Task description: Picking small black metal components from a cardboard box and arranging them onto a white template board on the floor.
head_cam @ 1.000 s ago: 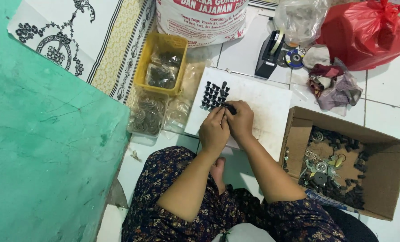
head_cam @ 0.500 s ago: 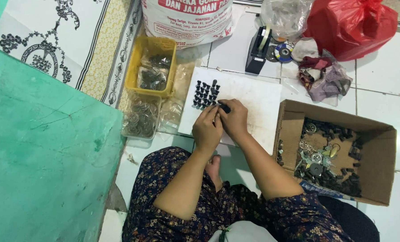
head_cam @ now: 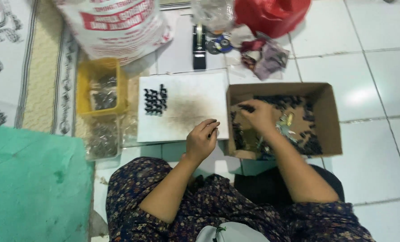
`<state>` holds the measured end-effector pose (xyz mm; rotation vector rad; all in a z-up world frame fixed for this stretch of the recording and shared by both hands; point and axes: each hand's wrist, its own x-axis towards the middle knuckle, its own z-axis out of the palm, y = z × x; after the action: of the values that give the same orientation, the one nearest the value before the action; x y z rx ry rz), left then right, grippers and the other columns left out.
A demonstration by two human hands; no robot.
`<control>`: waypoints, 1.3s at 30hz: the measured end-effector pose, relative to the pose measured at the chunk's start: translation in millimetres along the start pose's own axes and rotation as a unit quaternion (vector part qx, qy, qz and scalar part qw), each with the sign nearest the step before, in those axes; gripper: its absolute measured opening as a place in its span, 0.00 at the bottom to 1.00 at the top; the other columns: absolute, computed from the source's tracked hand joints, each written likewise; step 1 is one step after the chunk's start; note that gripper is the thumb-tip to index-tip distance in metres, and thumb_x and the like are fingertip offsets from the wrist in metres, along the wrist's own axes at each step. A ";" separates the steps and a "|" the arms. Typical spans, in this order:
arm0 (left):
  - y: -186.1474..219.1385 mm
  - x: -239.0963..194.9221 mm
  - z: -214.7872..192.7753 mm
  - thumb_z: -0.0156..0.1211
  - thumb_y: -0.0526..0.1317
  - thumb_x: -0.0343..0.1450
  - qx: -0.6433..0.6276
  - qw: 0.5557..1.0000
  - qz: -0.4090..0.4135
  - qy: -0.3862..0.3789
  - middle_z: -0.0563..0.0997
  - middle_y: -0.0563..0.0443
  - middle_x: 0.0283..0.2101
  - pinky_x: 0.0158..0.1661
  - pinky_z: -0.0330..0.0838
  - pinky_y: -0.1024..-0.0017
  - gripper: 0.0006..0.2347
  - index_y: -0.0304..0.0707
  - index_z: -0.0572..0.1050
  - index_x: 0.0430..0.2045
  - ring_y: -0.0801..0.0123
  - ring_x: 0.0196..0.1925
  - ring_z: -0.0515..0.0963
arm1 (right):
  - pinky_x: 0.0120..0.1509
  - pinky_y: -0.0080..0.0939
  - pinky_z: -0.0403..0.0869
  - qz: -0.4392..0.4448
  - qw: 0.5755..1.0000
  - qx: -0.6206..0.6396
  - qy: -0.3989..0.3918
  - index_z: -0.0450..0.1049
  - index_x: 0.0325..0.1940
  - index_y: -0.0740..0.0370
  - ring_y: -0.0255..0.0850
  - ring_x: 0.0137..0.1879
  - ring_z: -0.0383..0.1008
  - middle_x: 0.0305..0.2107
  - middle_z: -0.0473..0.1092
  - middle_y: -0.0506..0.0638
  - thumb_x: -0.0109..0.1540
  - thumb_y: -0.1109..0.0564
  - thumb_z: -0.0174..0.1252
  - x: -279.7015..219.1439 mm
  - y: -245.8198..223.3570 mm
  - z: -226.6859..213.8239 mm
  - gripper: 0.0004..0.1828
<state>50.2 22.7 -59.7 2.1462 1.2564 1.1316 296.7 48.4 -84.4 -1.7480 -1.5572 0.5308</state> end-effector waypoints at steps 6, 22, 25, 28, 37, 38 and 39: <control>44.1 15.1 54.6 0.64 0.32 0.69 -0.029 0.992 0.028 -0.116 0.84 0.45 0.43 0.47 0.80 0.67 0.09 0.42 0.83 0.41 0.57 0.46 0.85 | 0.42 0.48 0.77 0.215 0.974 -0.007 0.075 0.83 0.50 0.61 0.54 0.39 0.80 0.34 0.78 0.62 0.61 0.59 0.68 -39.9 49.4 -125.1 0.13; 46.7 9.2 239.1 0.58 0.34 0.67 0.078 0.928 -0.041 -0.361 0.84 0.44 0.35 0.38 0.83 0.67 0.11 0.45 0.85 0.39 0.57 0.40 0.86 | 0.44 0.65 0.78 0.446 0.869 -0.209 -0.056 0.83 0.45 0.67 0.64 0.46 0.82 0.36 0.80 0.67 0.61 0.57 0.62 -60.2 185.4 -97.6 0.13; 50.5 7.7 241.6 0.57 0.34 0.68 0.035 0.921 -0.045 -0.385 0.84 0.44 0.38 0.40 0.84 0.66 0.12 0.46 0.84 0.42 0.55 0.42 0.85 | 0.49 0.67 0.77 0.466 0.849 -0.218 -0.119 0.83 0.47 0.67 0.64 0.49 0.81 0.40 0.79 0.67 0.60 0.58 0.61 -55.1 139.2 -104.2 0.15; 53.8 8.2 233.3 0.57 0.34 0.68 0.039 0.917 -0.071 -0.391 0.84 0.41 0.41 0.47 0.82 0.60 0.12 0.40 0.83 0.42 0.51 0.47 0.84 | 0.57 0.64 0.76 0.448 0.853 -0.205 -0.170 0.81 0.50 0.73 0.63 0.54 0.79 0.45 0.78 0.70 0.64 0.59 0.57 -48.6 94.6 -109.7 0.16; 68.0 19.3 209.4 0.60 0.32 0.68 -0.049 0.948 -0.070 -0.306 0.83 0.38 0.44 0.50 0.79 0.56 0.13 0.39 0.82 0.46 0.46 0.49 0.83 | 0.52 0.64 0.78 0.392 0.885 -0.209 -0.138 0.82 0.45 0.75 0.64 0.50 0.80 0.40 0.78 0.72 0.65 0.55 0.57 -45.9 86.0 -114.0 0.17; 72.2 20.7 205.8 0.61 0.32 0.69 -0.084 0.954 -0.077 -0.277 0.83 0.36 0.44 0.51 0.78 0.56 0.13 0.38 0.81 0.47 0.45 0.49 0.83 | 0.54 0.63 0.77 0.337 0.912 -0.188 -0.138 0.82 0.46 0.71 0.65 0.51 0.79 0.41 0.79 0.69 0.62 0.56 0.61 -47.2 87.9 -113.4 0.15; 76.2 21.9 202.4 0.62 0.32 0.69 -0.119 0.958 -0.084 -0.248 0.82 0.33 0.44 0.52 0.77 0.55 0.13 0.36 0.81 0.48 0.43 0.50 0.82 | 0.57 0.62 0.76 0.281 0.935 -0.165 -0.137 0.83 0.46 0.67 0.66 0.52 0.78 0.42 0.79 0.67 0.59 0.58 0.65 -48.7 90.0 -112.8 0.13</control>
<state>259.6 13.1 -117.5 1.9336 0.9902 0.5837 429.1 -26.8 -85.1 -2.4927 -1.3660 0.8572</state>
